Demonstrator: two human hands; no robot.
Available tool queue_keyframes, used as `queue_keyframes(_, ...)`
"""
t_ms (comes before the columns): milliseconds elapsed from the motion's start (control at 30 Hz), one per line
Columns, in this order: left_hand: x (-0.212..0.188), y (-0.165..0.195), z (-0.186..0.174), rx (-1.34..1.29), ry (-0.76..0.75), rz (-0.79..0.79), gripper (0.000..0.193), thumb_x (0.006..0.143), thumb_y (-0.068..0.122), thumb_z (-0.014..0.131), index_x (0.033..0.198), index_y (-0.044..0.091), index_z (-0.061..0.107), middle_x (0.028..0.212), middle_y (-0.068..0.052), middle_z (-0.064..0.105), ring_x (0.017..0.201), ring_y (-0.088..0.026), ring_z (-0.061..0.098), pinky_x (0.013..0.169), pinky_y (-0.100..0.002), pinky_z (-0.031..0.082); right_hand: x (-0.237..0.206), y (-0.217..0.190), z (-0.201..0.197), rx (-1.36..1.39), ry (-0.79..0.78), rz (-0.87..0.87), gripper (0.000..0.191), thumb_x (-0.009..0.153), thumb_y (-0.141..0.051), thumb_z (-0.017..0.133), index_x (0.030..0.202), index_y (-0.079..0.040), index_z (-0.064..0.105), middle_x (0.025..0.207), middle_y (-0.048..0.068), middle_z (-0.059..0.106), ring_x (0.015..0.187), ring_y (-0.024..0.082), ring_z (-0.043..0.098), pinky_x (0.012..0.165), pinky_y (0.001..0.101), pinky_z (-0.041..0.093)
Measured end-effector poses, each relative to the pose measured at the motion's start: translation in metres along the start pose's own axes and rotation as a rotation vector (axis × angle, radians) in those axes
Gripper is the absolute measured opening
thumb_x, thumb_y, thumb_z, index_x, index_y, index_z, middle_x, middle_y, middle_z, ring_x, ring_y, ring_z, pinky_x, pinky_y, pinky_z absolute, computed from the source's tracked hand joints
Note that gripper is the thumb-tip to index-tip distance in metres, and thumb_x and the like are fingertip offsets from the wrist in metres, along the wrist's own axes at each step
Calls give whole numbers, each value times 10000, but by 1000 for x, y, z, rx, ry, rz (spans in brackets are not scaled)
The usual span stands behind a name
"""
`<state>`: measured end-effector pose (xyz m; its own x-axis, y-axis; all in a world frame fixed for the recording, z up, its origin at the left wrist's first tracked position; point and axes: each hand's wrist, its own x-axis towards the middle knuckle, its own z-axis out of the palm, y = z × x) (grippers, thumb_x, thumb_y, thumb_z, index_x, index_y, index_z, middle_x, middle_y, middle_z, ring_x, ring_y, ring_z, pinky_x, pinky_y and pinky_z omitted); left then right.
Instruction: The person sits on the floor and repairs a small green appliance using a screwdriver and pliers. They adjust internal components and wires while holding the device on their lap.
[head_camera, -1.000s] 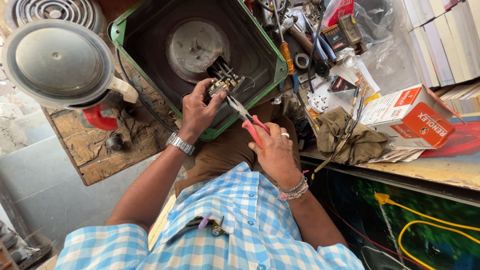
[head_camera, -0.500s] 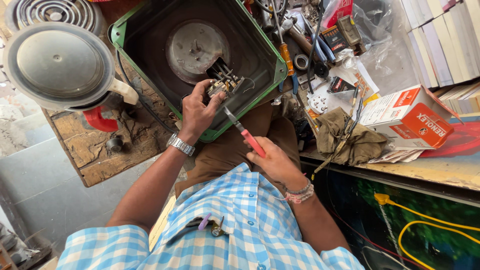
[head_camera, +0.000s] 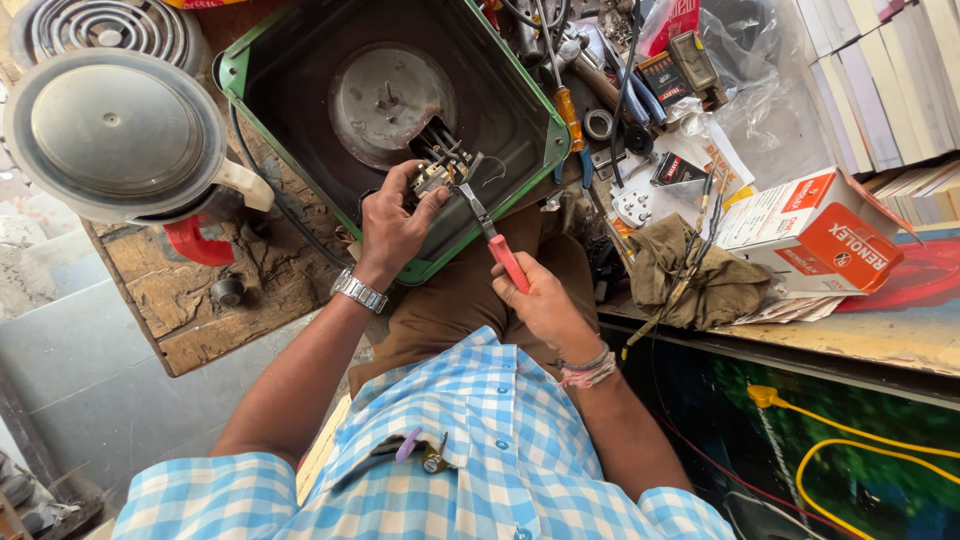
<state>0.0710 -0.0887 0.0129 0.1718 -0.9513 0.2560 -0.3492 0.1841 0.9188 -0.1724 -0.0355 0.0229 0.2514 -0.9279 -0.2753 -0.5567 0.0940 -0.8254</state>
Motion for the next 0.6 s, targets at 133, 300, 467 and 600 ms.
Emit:
queue_keyframes(133,3,2,0,-22,-17,11,430,960,252,790,1284,18,632,953,-98,780,789,-117,733,688,-287,564,5,10,7,443,-93,297,203,1009,-182,693,1172,-66,655,875,75,528,667,129,453,547,265,412)
queue_keyframes(300,3,2,-2,35,-25,-21,446,947,246,802,1288,16,628,902,-109,771,680,-134,675,635,-293,532,5,13,11,129,110,-228,210,1020,-160,713,1199,-95,624,1023,45,623,816,71,578,649,202,469)
queue_keyframes(467,2,-1,-4,-5,-21,-61,435,938,250,794,1263,12,631,911,-114,776,653,-127,686,595,-297,536,7,8,18,791,-148,293,286,981,-131,671,1253,-69,611,921,34,599,686,109,524,527,251,419)
queue_keyframes(600,4,-1,0,32,-36,-43,422,945,249,791,1249,-2,641,908,-129,776,696,-152,703,624,-322,548,5,5,23,-46,163,-18,349,925,-130,708,1266,-100,643,1052,68,622,885,232,576,738,379,481)
